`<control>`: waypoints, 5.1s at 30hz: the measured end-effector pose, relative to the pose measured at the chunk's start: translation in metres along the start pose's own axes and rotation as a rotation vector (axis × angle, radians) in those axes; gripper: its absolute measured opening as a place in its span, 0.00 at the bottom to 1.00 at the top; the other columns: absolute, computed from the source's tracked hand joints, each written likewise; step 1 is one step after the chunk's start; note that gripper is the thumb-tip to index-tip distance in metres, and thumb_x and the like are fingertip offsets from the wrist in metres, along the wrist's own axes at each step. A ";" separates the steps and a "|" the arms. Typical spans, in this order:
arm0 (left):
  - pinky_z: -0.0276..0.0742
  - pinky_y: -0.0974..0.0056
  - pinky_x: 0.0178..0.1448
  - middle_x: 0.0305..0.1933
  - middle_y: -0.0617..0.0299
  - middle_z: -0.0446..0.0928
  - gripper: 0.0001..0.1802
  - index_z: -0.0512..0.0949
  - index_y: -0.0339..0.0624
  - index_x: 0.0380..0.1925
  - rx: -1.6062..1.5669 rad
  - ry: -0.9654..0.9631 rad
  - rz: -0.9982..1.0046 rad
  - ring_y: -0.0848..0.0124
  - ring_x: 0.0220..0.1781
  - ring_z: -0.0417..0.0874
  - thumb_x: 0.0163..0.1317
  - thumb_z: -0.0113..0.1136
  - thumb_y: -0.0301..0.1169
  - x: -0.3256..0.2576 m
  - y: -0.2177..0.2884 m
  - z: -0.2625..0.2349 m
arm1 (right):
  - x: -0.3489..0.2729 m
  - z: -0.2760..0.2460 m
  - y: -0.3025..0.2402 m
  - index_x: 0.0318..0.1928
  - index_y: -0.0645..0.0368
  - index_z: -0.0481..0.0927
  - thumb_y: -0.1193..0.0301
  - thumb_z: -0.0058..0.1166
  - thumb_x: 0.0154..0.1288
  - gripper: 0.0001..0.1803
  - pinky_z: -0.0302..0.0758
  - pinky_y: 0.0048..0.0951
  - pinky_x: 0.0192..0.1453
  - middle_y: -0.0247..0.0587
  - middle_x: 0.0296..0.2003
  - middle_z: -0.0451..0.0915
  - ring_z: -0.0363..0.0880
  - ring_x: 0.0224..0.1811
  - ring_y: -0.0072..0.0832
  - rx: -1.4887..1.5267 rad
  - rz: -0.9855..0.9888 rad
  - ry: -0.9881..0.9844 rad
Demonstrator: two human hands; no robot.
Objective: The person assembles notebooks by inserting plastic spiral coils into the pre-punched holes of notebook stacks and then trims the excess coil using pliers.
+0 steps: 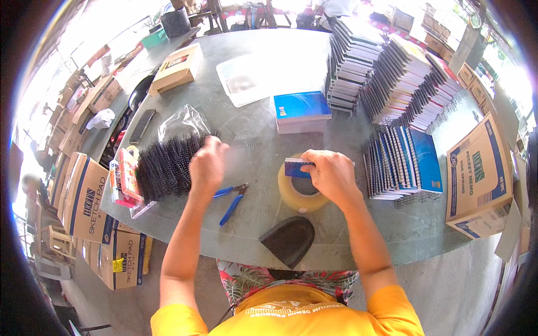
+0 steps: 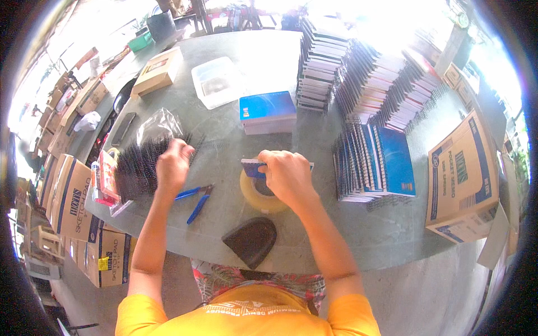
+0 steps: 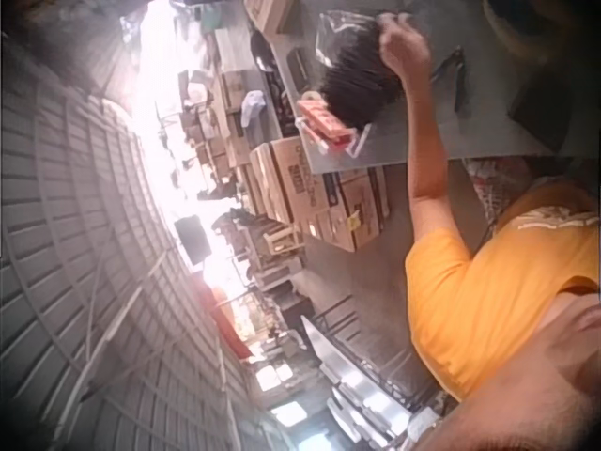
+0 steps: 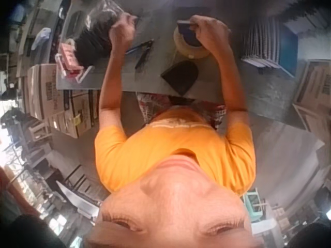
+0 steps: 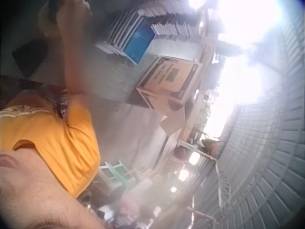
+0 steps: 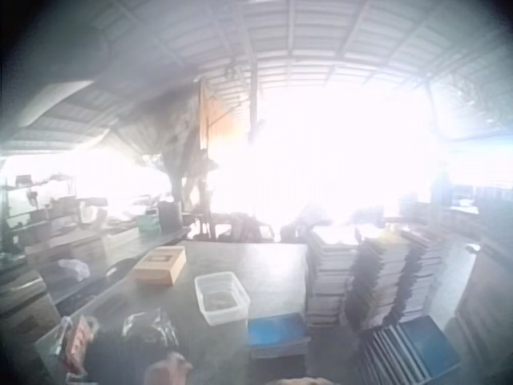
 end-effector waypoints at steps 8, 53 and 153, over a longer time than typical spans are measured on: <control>0.77 0.53 0.40 0.30 0.51 0.77 0.11 0.75 0.41 0.31 0.086 -0.016 0.202 0.53 0.36 0.80 0.60 0.56 0.38 -0.019 -0.024 0.026 | 0.004 -0.001 -0.003 0.35 0.54 0.81 0.66 0.58 0.56 0.08 0.73 0.35 0.39 0.39 0.29 0.82 0.81 0.34 0.37 0.067 -0.071 0.036; 0.75 0.71 0.33 0.32 0.59 0.82 0.08 0.80 0.38 0.37 -0.840 -0.072 0.198 0.77 0.29 0.80 0.56 0.63 0.25 -0.038 0.098 -0.003 | 0.001 0.023 -0.011 0.26 0.54 0.78 0.60 0.60 0.50 0.12 0.69 0.36 0.32 0.38 0.24 0.79 0.78 0.27 0.36 -0.107 -0.082 0.151; 0.67 0.56 0.49 0.35 0.59 0.77 0.12 0.78 0.41 0.36 0.000 0.015 0.768 0.60 0.44 0.75 0.52 0.63 0.34 -0.038 0.140 -0.021 | -0.052 0.018 0.033 0.49 0.62 0.79 0.75 0.55 0.62 0.14 0.71 0.26 0.56 0.42 0.51 0.78 0.76 0.52 0.28 1.273 0.111 0.041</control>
Point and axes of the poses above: each hand's wrist, its own x-axis towards the middle knuckle, its own z-axis out of the palm, y = z × x, the point moved 2 cm from there along x, towards the middle knuckle
